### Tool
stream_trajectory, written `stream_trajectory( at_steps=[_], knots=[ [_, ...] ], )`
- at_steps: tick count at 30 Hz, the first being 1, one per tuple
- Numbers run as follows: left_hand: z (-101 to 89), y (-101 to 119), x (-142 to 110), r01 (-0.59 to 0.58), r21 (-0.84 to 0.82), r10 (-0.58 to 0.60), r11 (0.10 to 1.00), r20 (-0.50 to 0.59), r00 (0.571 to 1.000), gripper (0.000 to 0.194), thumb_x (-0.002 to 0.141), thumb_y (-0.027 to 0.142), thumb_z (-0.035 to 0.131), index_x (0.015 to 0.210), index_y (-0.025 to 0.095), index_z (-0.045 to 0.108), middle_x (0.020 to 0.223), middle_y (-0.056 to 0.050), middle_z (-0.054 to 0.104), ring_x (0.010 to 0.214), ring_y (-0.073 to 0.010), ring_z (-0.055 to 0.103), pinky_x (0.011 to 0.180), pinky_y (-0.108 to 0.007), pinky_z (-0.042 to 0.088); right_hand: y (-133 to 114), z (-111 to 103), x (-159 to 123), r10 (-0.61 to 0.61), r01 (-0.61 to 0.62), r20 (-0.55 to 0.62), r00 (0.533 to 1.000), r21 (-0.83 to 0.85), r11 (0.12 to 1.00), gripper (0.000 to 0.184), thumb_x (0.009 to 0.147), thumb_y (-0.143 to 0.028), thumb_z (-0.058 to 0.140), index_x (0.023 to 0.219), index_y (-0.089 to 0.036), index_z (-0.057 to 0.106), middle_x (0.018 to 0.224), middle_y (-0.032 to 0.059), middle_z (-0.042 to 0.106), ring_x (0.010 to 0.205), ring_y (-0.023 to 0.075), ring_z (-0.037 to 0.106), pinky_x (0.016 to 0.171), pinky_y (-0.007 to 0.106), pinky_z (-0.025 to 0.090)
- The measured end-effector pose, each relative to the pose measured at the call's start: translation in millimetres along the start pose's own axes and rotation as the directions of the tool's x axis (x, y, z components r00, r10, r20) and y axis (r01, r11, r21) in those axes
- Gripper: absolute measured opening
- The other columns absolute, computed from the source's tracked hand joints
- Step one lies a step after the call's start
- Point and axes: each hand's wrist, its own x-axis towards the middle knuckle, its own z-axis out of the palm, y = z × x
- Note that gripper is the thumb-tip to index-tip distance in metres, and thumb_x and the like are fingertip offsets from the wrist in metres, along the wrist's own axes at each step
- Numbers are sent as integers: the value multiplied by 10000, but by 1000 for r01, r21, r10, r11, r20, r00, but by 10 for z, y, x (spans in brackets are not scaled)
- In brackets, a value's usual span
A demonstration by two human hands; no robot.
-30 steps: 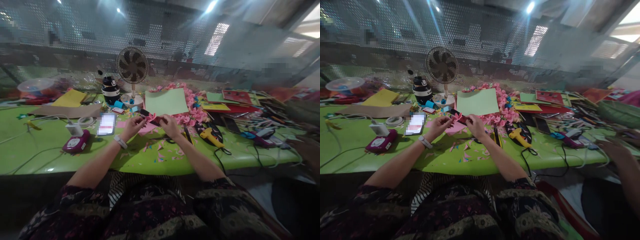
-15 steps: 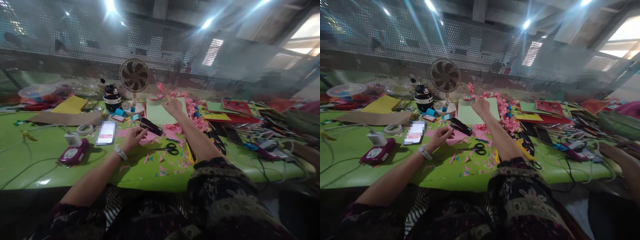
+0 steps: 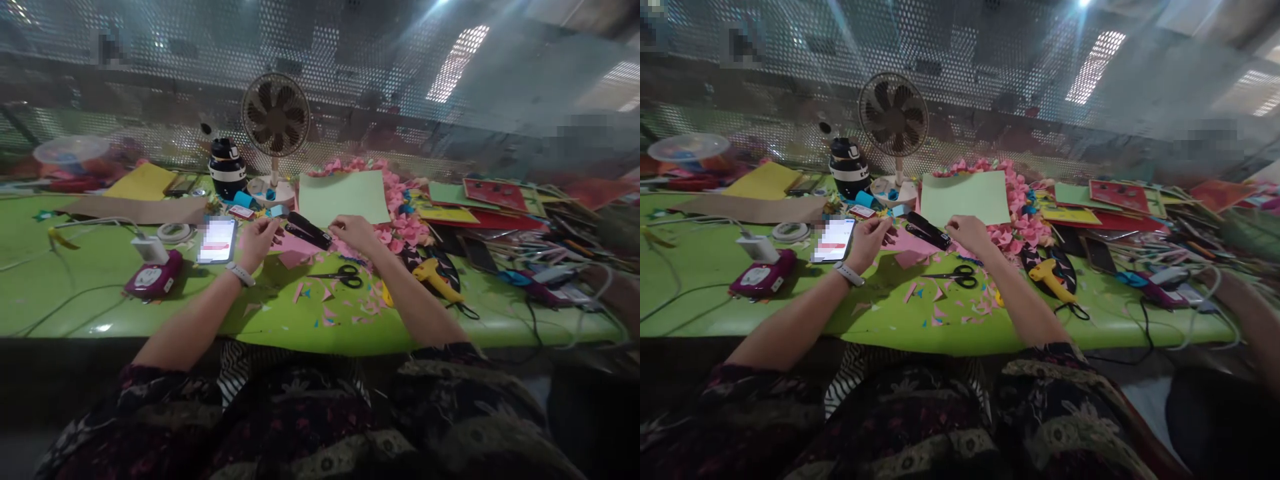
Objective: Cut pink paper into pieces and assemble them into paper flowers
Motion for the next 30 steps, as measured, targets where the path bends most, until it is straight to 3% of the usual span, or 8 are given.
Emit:
stream_trajectory(
  at_steps=[6,10,12,14,17,20,25,30],
  knots=[
    [-38,-68,76,59,14,-58,998,-46,997,348,863,467,618,711,155,641,690,-50,708,497,-94,588,471,-200,410,-47,-7,-161,-83,65,189,978,101,993,236,943,-351,610,994,-182,767,1021,88,783,878,218,692,694,286,449],
    [-140,-135,141,-36,362,51,932,-31,998,253,845,385,634,922,153,699,926,-97,759,833,-203,702,725,-295,533,-92,-7,-211,-171,115,236,957,232,966,201,926,-336,640,950,-178,763,1007,83,771,864,205,691,737,299,477],
    [-189,-147,158,-99,585,86,805,51,995,302,813,331,668,1045,142,709,1100,-137,748,1011,-263,684,855,-359,529,-165,55,-223,-188,114,248,950,284,952,214,931,-350,642,970,-172,754,1006,86,768,859,198,690,748,304,489],
    [-206,-136,146,-135,720,43,681,145,988,365,816,341,671,1110,129,712,1189,-168,721,1046,-304,670,875,-399,521,-264,157,-230,-146,69,255,956,288,955,271,942,-403,634,984,-157,738,983,103,760,830,197,685,728,307,495],
    [-167,-87,89,-226,789,-47,571,306,951,325,817,381,676,1023,139,749,1087,-162,733,961,-317,676,818,-401,520,-405,323,-231,-13,-46,245,969,231,972,360,946,-487,613,983,-142,710,914,128,737,760,213,666,651,313,477],
    [-112,-47,38,-345,781,-93,520,454,886,214,751,311,709,894,157,753,946,-135,728,893,-304,669,757,-377,508,-480,423,-231,29,-63,193,981,172,983,338,900,-459,687,1014,-141,684,964,143,727,814,238,668,655,316,470],
    [-106,-70,26,-361,716,-110,598,520,847,210,762,389,707,796,182,694,890,-113,727,817,-262,654,669,-348,477,-459,462,-230,-41,2,188,981,205,979,236,879,-355,724,997,-157,678,1037,119,736,905,228,675,756,311,482],
    [-101,-131,31,-135,526,-173,839,494,852,262,688,373,797,756,190,622,772,-53,704,733,-210,651,657,-323,493,-408,512,-221,-29,-39,193,981,338,940,258,837,-317,745,1017,-148,671,1082,110,737,947,223,674,787,311,501]
  ],
)
